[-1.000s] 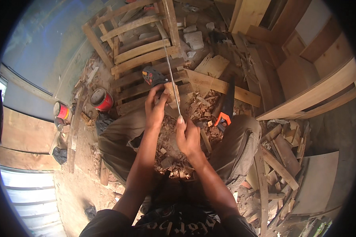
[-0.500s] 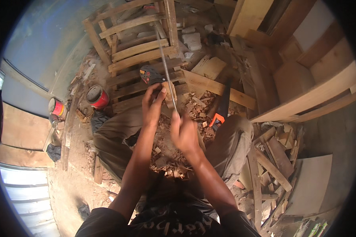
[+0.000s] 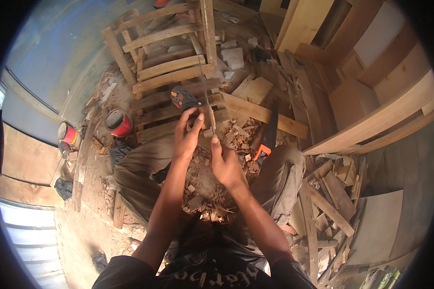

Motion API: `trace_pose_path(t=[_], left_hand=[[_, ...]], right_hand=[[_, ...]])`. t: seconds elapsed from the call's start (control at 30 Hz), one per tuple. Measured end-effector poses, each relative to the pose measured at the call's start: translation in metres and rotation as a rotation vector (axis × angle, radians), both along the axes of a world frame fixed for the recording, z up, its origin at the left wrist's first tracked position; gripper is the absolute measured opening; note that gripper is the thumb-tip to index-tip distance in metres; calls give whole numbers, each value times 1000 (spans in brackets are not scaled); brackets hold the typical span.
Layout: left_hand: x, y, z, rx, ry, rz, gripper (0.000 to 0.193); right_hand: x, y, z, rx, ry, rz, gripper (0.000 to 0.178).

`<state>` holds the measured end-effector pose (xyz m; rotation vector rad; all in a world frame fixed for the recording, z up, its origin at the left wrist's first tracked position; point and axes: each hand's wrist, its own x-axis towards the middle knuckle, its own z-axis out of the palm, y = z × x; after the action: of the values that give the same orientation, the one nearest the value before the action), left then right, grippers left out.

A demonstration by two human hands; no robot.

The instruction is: The person sits on the floor and uses a hand saw to cut a small piece of wood. They then switch to a knife to shave and shape the wood piece, repeatedly adjusting its position.

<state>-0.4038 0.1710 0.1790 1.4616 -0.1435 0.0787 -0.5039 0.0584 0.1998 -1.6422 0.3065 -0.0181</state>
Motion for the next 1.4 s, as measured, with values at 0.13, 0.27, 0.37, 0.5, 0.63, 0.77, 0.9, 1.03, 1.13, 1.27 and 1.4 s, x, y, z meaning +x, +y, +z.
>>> trace_pose_path(t=[0.13, 0.27, 0.37, 0.5, 0.63, 0.77, 0.9, 1.03, 1.13, 1.27, 1.4], left_hand=[[2, 7, 4, -35, 52, -23, 39], [9, 1, 0, 18, -53, -18, 35], [16, 6, 7, -117, 21, 10, 30], [9, 9, 26, -137, 161, -2, 26], [10, 1, 7, -72, 79, -48, 31], [6, -8, -2, -26, 57, -17, 38], [10, -6, 5, 1, 89, 21, 41], [12, -9, 20, -44, 112, 33, 41], [12, -3, 14, 58, 123, -16, 45], [14, 2, 3, 85, 85, 51, 43], [7, -9, 13, -33, 60, 25, 38]], right_hand=[[5, 18, -22, -208, -106, -104, 57], [39, 0, -74, -239, -380, -77, 55], [34, 14, -47, -144, -185, -51, 58], [15, 13, 12, -221, -10, -80, 63], [2, 9, -17, -407, -196, -120, 60], [4, -2, -20, 112, -163, -3, 57], [-5, 3, -9, 38, -230, -24, 59], [-3, 2, -3, -40, -278, -42, 61], [-4, 3, 17, -80, -131, -83, 57], [-11, 5, 62, 97, -509, -69, 60], [-1, 1, 7, -254, -502, -180, 60]])
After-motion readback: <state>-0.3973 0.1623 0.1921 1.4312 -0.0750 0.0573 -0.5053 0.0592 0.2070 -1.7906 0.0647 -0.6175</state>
